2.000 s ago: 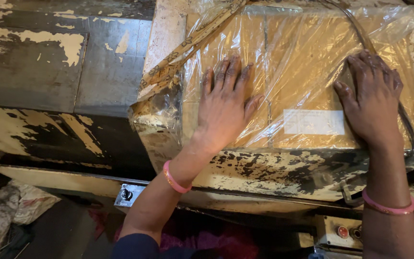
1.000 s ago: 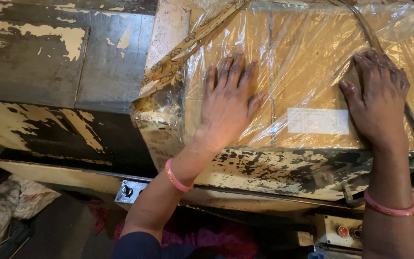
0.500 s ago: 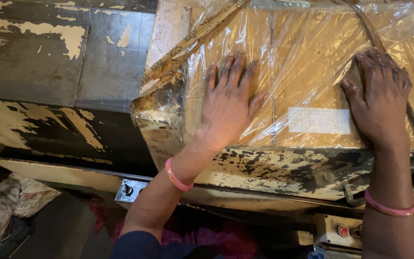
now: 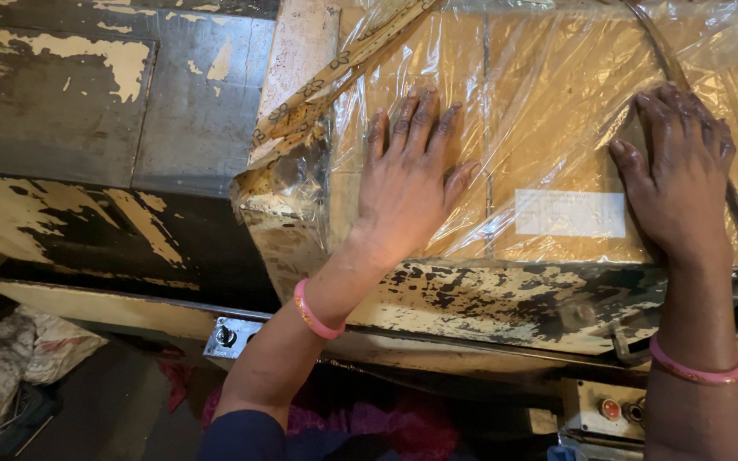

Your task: The person repeatedly staples a plastic-wrapped cardboard box using a handheld stapler. They pick staples from a nearby container, position the box, and apply staples to the edges and corners in a repetitive cycle.

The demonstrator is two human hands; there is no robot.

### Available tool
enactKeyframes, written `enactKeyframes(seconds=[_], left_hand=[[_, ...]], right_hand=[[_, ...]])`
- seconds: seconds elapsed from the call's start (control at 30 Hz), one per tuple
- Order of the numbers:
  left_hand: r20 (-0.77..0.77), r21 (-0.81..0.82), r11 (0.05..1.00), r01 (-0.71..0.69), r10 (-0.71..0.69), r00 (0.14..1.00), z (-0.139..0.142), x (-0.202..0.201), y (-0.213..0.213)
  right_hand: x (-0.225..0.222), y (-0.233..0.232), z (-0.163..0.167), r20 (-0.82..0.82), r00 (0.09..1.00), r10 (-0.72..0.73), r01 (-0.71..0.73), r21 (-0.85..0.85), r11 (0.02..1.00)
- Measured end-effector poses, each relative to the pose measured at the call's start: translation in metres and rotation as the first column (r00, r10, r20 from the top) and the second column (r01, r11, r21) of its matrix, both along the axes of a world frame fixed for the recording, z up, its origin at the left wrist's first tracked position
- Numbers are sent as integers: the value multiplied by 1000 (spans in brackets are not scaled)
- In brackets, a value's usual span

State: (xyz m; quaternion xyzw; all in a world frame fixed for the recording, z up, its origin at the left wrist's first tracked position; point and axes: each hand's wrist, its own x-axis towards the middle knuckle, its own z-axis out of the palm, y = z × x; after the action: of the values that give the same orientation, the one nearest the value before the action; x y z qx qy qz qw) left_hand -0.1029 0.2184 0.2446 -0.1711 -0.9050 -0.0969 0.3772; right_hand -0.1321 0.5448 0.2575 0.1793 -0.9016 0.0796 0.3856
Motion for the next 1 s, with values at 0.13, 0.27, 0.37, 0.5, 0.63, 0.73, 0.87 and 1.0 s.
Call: enactKeyframes(seconds=[0.13,0.27,0.37,0.5,0.63,0.73,0.87,1.0], left_hand=[[-12,15,1000,9,-9,1000,-1,-1,0],[-20,5,1000,-2,2,1000,-1,-1,1],[-20,8,1000,-4,4,1000,-1,-1,1],[-18,14,1000,-2,3,1000,-2,-2,0],[-17,2,1000,-6,6,1000,-3,-3,-2],[-14,-4,1000,-6,5,1000,-3,-4,-3],[-7,-3,1000,-7,7,1000,-3,-3,-4],[-10,5,1000,0,0,1000,-1,-2,-3]], right_hand=[[1,-1,1,4,1000,15,-15,-10,1000],[1,-3,3,-1,1000,10,-10,1,1000],[1,-4,4,4,1000,11,-11,-1,1000],[1,-5,5,18,1000,19,-19,-17,1000],[-1,-6,5,15,1000,23,-23,-17,1000],[-2,-7,5,19,1000,18,-17,-22,1000],[-4,-7,5,6,1000,2,-2,-1,1000],[-3,-5,6,16,999,28,-27,-20,999]])
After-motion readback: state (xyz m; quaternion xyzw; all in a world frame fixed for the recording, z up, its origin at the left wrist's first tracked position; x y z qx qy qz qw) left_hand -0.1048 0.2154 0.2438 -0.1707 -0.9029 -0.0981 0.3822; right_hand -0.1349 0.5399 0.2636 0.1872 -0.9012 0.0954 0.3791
